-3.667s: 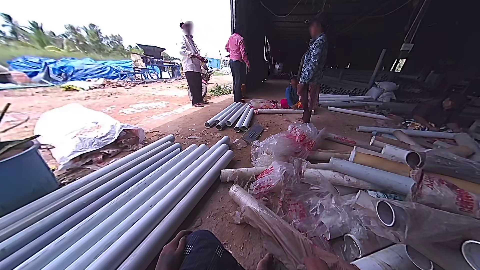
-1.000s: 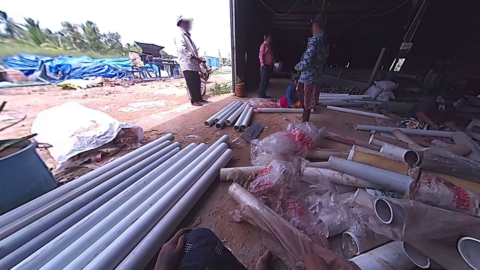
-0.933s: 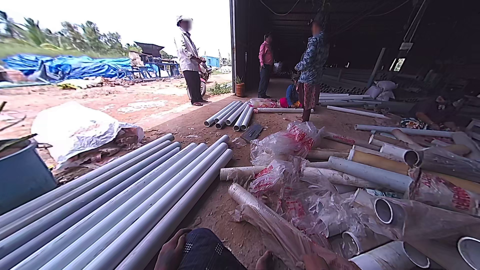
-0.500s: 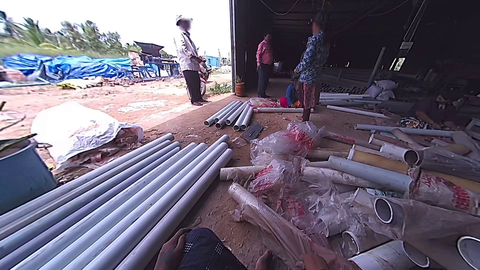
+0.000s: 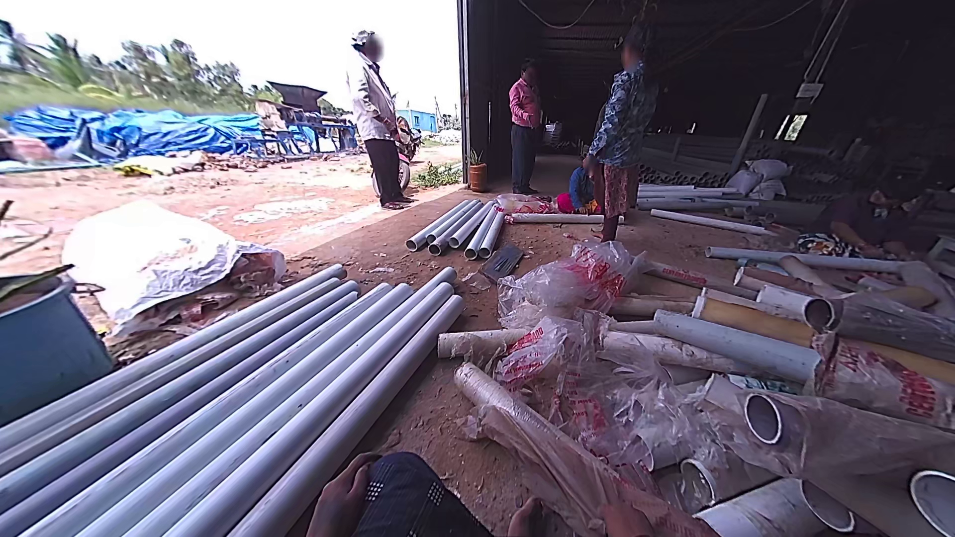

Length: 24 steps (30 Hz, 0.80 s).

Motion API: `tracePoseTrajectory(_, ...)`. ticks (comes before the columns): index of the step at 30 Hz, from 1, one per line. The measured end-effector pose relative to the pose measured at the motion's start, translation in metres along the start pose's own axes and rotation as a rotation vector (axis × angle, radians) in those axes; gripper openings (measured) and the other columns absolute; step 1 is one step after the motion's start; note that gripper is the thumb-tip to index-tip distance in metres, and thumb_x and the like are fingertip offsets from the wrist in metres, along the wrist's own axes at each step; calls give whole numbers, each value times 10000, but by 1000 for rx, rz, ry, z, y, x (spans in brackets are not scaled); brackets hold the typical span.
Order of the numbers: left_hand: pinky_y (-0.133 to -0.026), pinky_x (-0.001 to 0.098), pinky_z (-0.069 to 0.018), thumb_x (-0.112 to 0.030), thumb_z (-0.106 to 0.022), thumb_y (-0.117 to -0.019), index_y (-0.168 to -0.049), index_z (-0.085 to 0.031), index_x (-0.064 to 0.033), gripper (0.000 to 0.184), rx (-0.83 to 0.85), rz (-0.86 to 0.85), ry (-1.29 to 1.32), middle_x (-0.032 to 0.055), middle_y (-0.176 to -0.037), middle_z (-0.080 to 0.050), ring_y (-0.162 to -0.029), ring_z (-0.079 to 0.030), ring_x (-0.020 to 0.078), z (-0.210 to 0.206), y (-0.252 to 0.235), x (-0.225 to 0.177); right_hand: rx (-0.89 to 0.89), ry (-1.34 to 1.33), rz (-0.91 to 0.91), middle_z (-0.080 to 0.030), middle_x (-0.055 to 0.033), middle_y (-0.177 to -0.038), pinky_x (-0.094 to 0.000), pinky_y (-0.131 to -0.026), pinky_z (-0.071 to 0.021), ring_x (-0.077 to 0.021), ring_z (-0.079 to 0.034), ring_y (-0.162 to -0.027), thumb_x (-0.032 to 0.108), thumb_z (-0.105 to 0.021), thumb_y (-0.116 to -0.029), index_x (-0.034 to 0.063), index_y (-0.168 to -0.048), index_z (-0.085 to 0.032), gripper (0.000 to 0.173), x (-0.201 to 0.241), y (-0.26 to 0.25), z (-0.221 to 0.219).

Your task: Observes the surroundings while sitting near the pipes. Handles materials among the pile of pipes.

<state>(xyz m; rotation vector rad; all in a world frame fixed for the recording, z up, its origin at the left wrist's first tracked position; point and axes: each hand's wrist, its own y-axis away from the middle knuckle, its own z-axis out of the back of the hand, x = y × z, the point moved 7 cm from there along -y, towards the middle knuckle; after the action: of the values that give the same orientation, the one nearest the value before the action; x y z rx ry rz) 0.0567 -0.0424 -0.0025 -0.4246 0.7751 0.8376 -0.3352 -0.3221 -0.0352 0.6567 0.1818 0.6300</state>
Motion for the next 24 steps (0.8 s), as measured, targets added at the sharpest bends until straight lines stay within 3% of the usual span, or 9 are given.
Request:
tracePoseTrajectory(6, -1014, 619, -467, -123, -360, -1051, -1244, -699, -23, 403, 10, 11, 9, 252, -1156, -725, -1144, -677, 433, -1, 0, 0, -40, 29, -35, -658, -280, -1310, -646, -999, -488, -470, -621, -1234, 184, -609, -989, 24, -1338, -650, 386, -3, -7, -7)
tracePoseTrajectory(24, -995, 628, -474, -115, -364, -1054, -1236, -701, -29, 393, 3, 6, 11, 253, -1133, -729, -1118, -684, 441, -1, 0, 2, -56, -23, -49, -651, -299, -1307, -649, -1002, -484, -488, -613, -1238, 169, -620, -988, 17, -1365, -625, 407, -2, -1, -6)
